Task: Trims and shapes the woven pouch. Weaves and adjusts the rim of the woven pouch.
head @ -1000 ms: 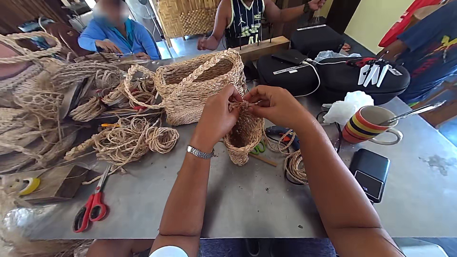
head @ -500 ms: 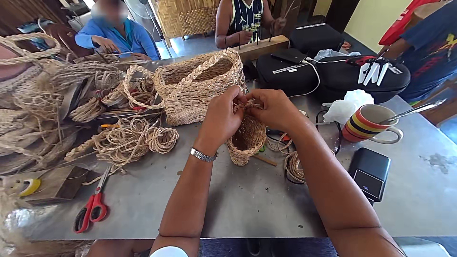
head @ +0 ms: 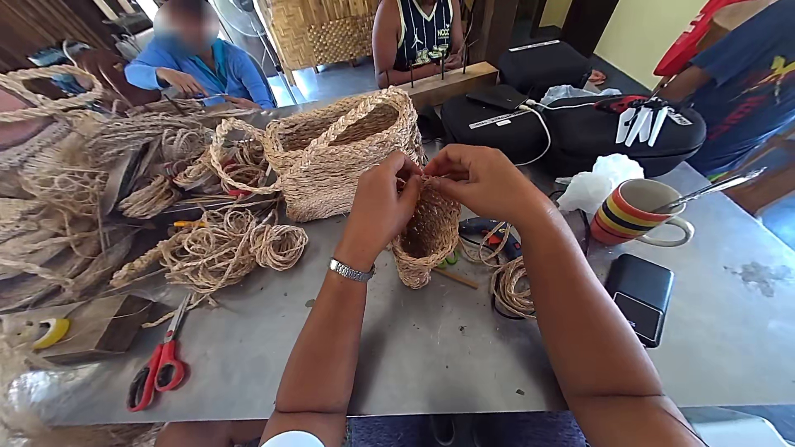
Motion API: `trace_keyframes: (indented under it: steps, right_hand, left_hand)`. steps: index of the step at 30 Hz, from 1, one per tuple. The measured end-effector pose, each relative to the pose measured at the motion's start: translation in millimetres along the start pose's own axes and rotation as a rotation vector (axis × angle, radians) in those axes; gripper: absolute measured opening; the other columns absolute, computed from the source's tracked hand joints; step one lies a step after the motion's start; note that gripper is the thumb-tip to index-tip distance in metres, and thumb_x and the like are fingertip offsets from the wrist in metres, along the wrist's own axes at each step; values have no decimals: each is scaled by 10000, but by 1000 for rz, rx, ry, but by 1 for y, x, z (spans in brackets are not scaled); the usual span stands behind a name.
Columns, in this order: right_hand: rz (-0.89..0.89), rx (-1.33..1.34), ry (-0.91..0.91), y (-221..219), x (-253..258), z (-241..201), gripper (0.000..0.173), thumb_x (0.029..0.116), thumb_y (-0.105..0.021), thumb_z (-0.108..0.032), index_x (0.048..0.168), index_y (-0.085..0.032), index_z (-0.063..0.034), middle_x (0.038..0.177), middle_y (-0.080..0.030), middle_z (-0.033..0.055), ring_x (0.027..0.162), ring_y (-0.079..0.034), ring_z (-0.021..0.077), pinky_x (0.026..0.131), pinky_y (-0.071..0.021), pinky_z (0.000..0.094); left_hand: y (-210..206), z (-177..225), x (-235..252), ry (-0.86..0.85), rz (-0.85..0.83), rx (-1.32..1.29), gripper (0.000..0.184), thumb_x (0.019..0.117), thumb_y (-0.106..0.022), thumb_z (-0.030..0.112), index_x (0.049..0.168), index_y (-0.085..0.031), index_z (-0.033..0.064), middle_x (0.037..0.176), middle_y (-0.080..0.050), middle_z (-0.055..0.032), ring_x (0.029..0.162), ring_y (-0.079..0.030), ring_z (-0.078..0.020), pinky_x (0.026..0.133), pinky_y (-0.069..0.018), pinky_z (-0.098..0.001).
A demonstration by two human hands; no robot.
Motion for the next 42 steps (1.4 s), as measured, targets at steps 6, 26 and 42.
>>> trace_keyframes:
  steps: [6, 26, 42]
  right_hand:
    - [119, -100, 50, -9, 4, -2, 119, 967, -714, -184, 1020, -715, -78, 985, -739, 27, 888, -723, 88, 835, -616, 287]
    - [-54, -5, -31, 1, -1, 2, 243, 967, -717, -154, 1203, -715, -94, 1132, -742, 56, 938, -733, 128, 866, -612, 333]
    - [81, 78, 50, 7, 0, -1, 147, 957, -740, -220, 1045, -745, -102, 954, -717, -1, 836, -676, 62, 784, -581, 247]
  left_hand:
    - [3, 3, -1, -27, 34, 61, 160, 1031, -562, 192, 1081, -669, 85, 1017, -715, -38, 823, -689, -118, 772, -576, -333]
    - [6, 3, -2, -40, 86, 33, 182, 1055, -542, 198, 1119, -639, 59, 1029, -693, -54, 780, -666, -97, 728, -565, -284]
    - [7, 10, -3, -137, 95, -143, 194, 1053, -568, 232, 1147, -658, 89, 1005, -704, -17, 866, -691, -79, 735, -590, -262]
Point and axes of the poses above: each hand's wrist, its own x-axis towards the middle knuckle, its own y-axis out of the back of the hand, z = x × y, the point moved 4 cm from there along x, towards the middle knuckle
